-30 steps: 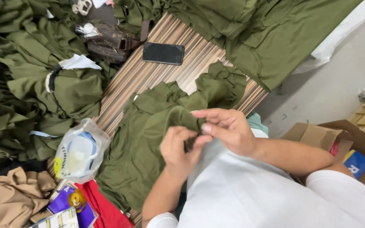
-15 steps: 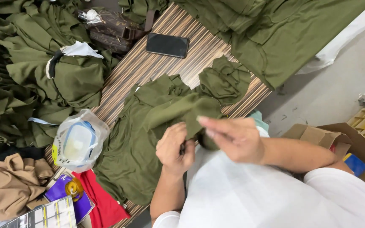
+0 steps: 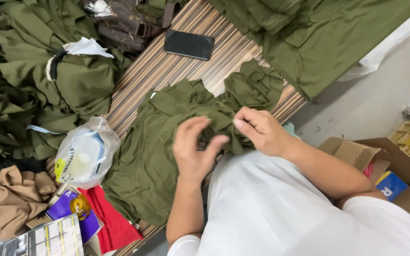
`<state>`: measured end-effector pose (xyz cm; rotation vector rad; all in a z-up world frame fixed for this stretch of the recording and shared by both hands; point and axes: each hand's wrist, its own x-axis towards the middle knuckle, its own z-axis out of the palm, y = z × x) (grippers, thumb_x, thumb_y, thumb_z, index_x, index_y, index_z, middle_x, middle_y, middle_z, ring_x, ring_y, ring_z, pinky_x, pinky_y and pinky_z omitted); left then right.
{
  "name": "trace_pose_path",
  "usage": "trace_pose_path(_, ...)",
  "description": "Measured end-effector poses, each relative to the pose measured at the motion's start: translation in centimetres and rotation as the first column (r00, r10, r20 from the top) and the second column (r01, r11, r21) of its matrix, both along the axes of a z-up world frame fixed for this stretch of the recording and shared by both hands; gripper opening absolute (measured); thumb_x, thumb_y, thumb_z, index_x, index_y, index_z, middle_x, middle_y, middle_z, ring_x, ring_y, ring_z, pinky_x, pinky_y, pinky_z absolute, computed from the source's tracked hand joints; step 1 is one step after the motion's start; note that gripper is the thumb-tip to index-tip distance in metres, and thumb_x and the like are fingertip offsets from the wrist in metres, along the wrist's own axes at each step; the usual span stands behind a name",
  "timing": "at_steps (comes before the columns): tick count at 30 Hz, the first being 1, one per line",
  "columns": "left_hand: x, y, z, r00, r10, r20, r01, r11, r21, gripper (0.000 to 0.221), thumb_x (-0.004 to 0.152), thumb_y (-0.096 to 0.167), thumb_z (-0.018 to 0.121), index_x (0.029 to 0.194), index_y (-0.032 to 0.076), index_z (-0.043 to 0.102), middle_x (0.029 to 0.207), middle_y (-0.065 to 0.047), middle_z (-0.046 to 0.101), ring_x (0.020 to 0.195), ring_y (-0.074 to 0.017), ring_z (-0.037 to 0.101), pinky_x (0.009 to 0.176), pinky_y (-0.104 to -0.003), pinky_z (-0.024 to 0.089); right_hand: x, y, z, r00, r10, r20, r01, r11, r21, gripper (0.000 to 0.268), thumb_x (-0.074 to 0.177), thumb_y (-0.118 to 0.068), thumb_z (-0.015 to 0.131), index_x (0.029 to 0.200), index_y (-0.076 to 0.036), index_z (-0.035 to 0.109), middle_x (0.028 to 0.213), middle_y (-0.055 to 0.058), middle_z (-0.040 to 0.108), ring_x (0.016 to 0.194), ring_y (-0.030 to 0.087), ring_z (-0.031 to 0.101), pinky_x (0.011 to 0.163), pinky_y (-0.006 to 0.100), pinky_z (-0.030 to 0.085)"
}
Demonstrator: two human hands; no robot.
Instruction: Trimming loose threads from olive green shirts using a small hand tool on a work table in a factory setting.
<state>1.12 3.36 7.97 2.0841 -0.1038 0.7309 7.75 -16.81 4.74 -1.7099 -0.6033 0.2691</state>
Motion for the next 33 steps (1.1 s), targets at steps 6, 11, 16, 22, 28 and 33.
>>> trace_pose_path(6,-0.4,-1.4,-2.7,0.991,-0.115,-0.072,0.11,0.991,-0.07,0.019,0.091,0.004,0.076,0.109,-0.002,0.069,0.097,-0.015,0.072,0.089,-0.0377,0.072,0.076,-0.046,0.06,0.3,0.4,1.0,0.998,0.035,0.049,-0.039,0.996,0.086,0.018,0.099,-0.015,0.066,0.085,-0.005,0.069,0.061,0.008,0.059,0.056,0.016,0.052,0.057,0.032,0.047)
trace_pose_path(11,-1.8,-2.0,-4.6,0.997,0.04,0.062,-0.042,0.999,0.031,0.035,0.079,0.027,0.092,0.094,0.008,0.068,0.09,-0.006,0.067,0.08,-0.0273,0.067,0.075,-0.038,0.057,-0.1,0.1,-1.2,0.995,0.017,-0.1,0.009,0.967,0.255,0.014,0.099,-0.009,0.067,0.087,-0.001,0.068,0.065,0.005,0.056,0.061,0.01,0.049,0.058,0.027,0.046)
trace_pose_path(16,-0.6,-2.2,-6.1,0.99,-0.12,-0.077,0.106,0.98,-0.169,0.029,0.084,0.016,0.087,0.102,0.003,0.069,0.094,-0.012,0.072,0.086,-0.0345,0.072,0.074,-0.043,0.058,-0.4,-0.1,-4.3,0.943,0.106,-0.316,0.018,0.931,0.365,0.012,0.097,-0.008,0.067,0.088,0.0,0.066,0.069,0.004,0.063,0.065,0.007,0.053,0.06,0.023,0.047)
trace_pose_path(22,-1.1,-0.8,-9.0,0.902,-0.348,-0.258,0.143,0.802,-0.58,0.016,0.084,0.007,0.086,0.095,0.003,0.076,0.086,-0.013,0.075,0.08,-0.0235,0.07,0.075,-0.037,0.057,-0.1,-0.5,-3.7,0.703,0.236,-0.671,0.192,0.845,0.499,0.014,0.09,-0.012,0.064,0.092,0.001,0.06,0.068,0.006,0.062,0.06,0.008,0.059,0.056,0.022,0.047)
trace_pose_path(28,-0.4,-2.7,-7.1,0.922,-0.332,-0.199,0.093,0.689,-0.719,0.017,0.09,0.001,0.079,0.105,-0.004,0.073,0.099,-0.018,0.072,0.089,-0.023,0.073,0.079,-0.036,0.062,0.9,-1.0,-4.4,0.587,0.385,-0.713,0.222,0.77,0.598,0.018,0.088,-0.012,0.06,0.095,0.004,0.056,0.067,0.007,0.057,0.058,0.01,0.058,0.055,0.023,0.046)
trace_pose_path(33,-0.5,-4.1,-6.5,0.927,-0.256,-0.275,0.042,0.798,-0.602,0.024,0.085,0.007,0.085,0.105,0.002,0.074,0.098,-0.008,0.073,0.083,-0.0146,0.076,0.065,-0.022,0.056,0.5,-1.2,-5.1,0.61,0.391,-0.689,0.224,0.749,0.623,0.021,0.087,-0.013,0.059,0.096,0.006,0.054,0.066,0.007,0.055,0.057,0.011,0.058,0.055,0.022,0.045)
